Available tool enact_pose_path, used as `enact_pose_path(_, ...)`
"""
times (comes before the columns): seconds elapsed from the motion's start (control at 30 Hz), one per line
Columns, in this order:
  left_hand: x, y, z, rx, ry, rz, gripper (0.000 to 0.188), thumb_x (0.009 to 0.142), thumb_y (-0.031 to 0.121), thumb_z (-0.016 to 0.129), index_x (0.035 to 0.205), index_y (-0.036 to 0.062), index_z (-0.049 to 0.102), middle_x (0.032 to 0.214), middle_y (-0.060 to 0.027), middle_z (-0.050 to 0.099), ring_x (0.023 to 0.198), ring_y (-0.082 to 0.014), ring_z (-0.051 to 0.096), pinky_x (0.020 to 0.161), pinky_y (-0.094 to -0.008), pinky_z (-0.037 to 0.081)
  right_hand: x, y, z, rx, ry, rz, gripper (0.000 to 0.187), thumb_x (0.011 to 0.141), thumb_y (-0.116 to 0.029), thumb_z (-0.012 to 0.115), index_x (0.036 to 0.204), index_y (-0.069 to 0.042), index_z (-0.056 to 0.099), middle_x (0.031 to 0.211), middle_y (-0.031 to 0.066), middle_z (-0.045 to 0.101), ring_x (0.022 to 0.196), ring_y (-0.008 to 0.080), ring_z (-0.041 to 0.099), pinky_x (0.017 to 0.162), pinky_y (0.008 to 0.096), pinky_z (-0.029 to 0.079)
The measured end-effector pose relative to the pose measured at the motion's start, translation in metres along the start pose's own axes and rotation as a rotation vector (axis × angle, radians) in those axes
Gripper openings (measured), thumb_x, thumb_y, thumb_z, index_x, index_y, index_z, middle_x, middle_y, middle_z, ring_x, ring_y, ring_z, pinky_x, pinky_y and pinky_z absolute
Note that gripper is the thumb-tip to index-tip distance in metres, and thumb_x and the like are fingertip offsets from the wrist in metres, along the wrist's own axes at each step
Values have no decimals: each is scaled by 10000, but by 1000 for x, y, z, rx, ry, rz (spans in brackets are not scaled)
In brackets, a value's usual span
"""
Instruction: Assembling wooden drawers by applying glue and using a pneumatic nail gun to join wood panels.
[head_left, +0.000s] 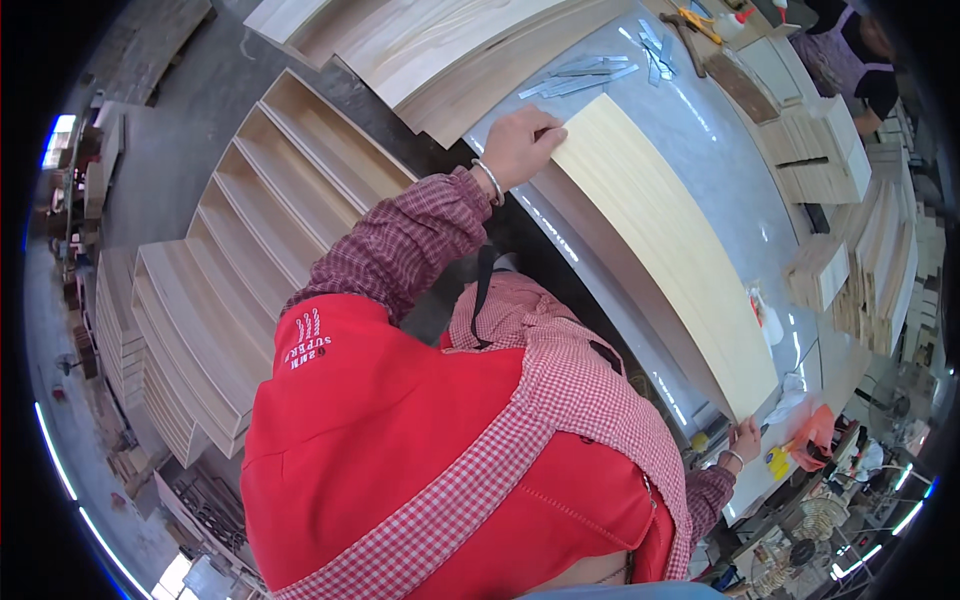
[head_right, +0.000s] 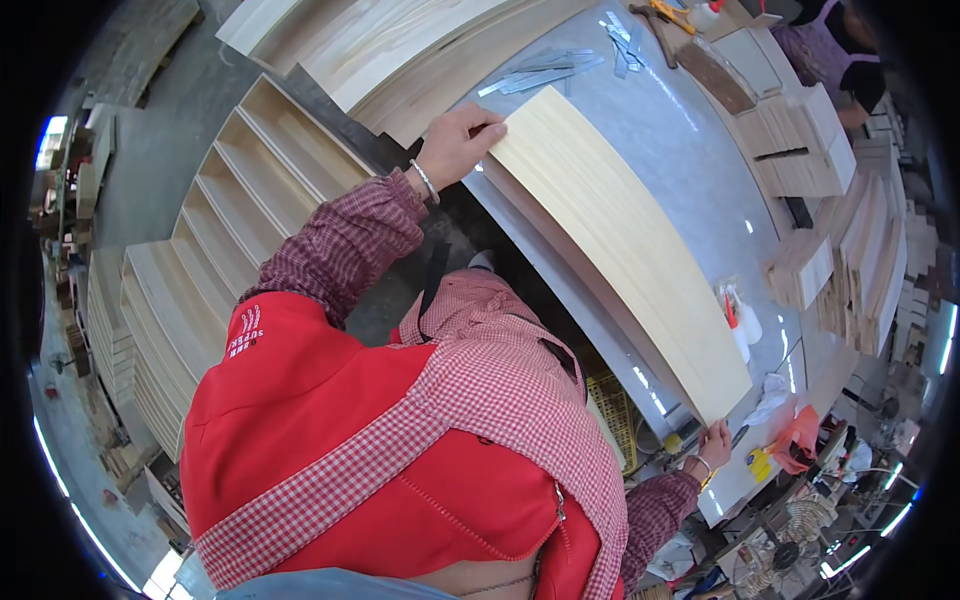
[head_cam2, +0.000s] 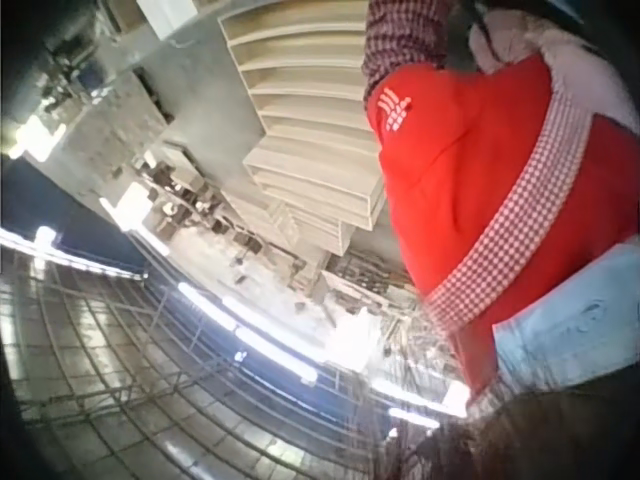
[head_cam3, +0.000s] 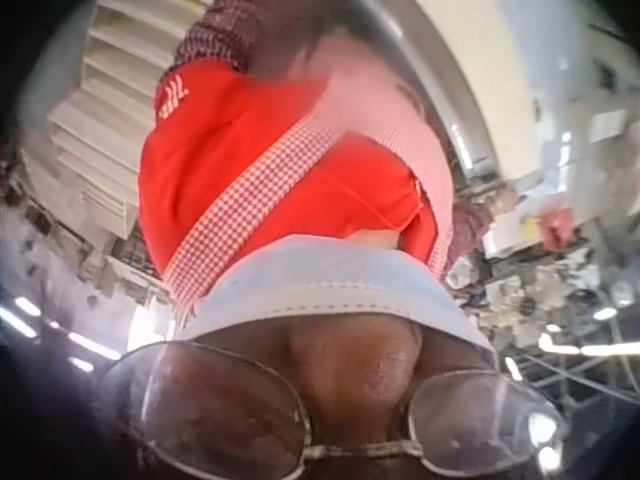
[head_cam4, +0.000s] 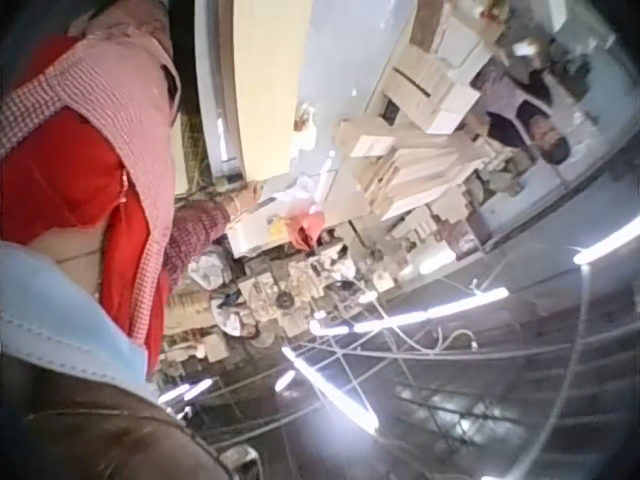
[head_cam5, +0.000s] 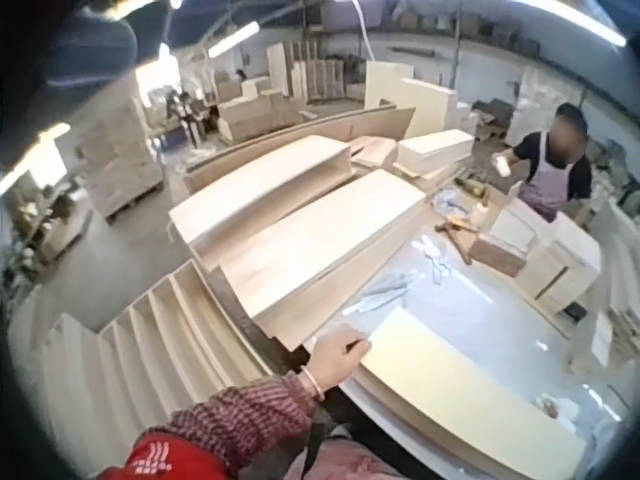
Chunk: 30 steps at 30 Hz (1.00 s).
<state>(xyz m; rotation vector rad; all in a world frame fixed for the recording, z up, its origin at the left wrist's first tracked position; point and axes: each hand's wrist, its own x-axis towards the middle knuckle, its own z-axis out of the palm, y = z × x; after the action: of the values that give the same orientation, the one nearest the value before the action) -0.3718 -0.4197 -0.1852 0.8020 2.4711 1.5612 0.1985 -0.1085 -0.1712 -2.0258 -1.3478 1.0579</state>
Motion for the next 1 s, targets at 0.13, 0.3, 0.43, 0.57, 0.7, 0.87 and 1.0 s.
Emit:
enact_pose_path(0.13, 5, -1, 9, 40, -22, 35, 185, 777, 156, 608, 861, -3, 650, 749, -20, 613, 587, -123, 491, 565, -223, 405, -3, -10, 3, 10, 74, -17, 227, 786, -112, 632, 1008, -68, 631, 805, 46, 614, 618, 114, 535, 527, 190, 454)
enact_pose_path(0.3, 27, -10, 19, -57, -99, -10, 204, 814, 196, 568, 890, 20, 637, 763, -56, 613, 674, -180, 541, 641, -280, 432, 21, -12, 21, 9, -93, -182, 280, 756, -184, 664, 999, -49, 634, 786, 16, 609, 632, 88, 513, 560, 191, 426)
enact_pose_path(0.43, 60, 34, 33, 319, -223, 171, 282, 819, 198, 589, 1047, 32, 577, 949, -109, 589, 779, -227, 573, 712, -310, 469, 51, -30, 42, 145, 40, -115, 240, 743, -116, 651, 968, -35, 655, 782, 36, 615, 661, 105, 528, 579, 199, 448)
enact_pose_path(0.57, 66, 126, 96, 355, -270, 525, 348, 784, 163, 642, 1091, 25, 552, 1041, -102, 573, 927, -240, 563, 810, -310, 452, 51, -55, 48, 181, 8, -121, 206, 791, -90, 616, 984, -30, 653, 874, 45, 625, 735, 117, 570, 663, 203, 505)
enact_pose_path(0.7, 38, 212, 215, 163, -698, 833, 474, 747, 211, 689, 1152, 37, 515, 1145, -112, 543, 1001, -270, 542, 868, -338, 426, 56, -55, 32, 371, -21, -113, 200, 808, -57, 583, 994, -24, 648, 880, 44, 625, 730, 115, 567, 662, 198, 493)
enact_pose_path(0.87, -21, 286, 343, 283, -966, 1104, 736, 684, 438, 709, 1262, 73, 438, 1277, -139, 446, 1128, -292, 464, 934, -363, 385, 65, -35, 20, 633, -107, -244, 206, 794, -43, 584, 989, -37, 650, 839, 23, 627, 656, 93, 545, 587, 191, 461)
enact_pose_path(1.0, -57, 319, 427, 367, -998, 1261, 843, 664, 611, 626, 1276, 75, 403, 1289, -220, 386, 1117, -358, 440, 959, -412, 341, 81, -19, 17, 506, -14, -421, 198, 781, -30, 590, 969, -44, 653, 834, 25, 627, 627, 92, 540, 557, 198, 444)
